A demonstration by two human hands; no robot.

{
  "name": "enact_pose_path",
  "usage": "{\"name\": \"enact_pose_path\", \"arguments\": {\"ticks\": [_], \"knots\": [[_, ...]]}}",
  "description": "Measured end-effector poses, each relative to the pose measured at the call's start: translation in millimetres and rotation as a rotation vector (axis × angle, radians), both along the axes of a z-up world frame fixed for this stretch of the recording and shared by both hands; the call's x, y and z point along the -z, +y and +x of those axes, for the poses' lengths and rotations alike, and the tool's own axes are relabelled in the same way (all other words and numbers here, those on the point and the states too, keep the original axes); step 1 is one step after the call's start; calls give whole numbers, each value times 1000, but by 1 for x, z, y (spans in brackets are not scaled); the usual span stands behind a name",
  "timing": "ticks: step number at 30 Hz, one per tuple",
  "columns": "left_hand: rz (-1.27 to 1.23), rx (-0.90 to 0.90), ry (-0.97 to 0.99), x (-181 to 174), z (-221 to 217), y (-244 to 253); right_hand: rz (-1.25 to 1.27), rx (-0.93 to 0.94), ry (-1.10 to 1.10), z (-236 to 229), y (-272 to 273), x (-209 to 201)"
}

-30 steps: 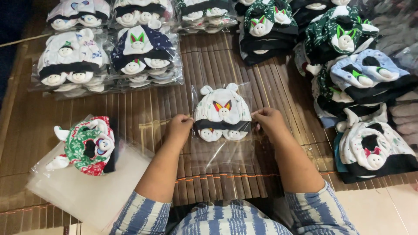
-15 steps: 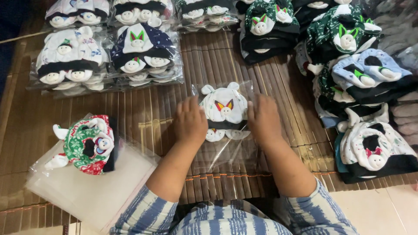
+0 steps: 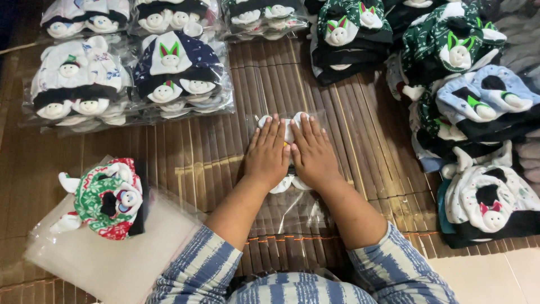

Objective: The person picks up baby hats and booties, places them into plastic bags, and seals the bags by hand.

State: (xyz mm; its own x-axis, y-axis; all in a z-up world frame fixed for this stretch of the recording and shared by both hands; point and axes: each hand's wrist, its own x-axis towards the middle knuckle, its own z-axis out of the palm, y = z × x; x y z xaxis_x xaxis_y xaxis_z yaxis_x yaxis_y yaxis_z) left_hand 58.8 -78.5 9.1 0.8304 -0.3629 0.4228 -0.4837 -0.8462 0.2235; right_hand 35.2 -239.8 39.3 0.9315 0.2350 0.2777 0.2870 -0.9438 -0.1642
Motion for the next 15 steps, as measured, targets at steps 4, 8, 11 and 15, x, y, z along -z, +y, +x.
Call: {"name": "enact_pose_path", "arguments": {"ticks": [4, 8, 11, 15], "knots": [[12, -12, 26, 9, 4, 0, -8, 3, 48, 5, 1, 6], [33, -28, 12, 20, 6, -2, -58, 18, 0, 7, 1, 14], [38, -44, 4, 21, 7, -3, -63, 24, -3, 8, 2, 17], [19, -55, 13, 22, 6, -4, -67, 29, -11, 10, 3, 19]]}}
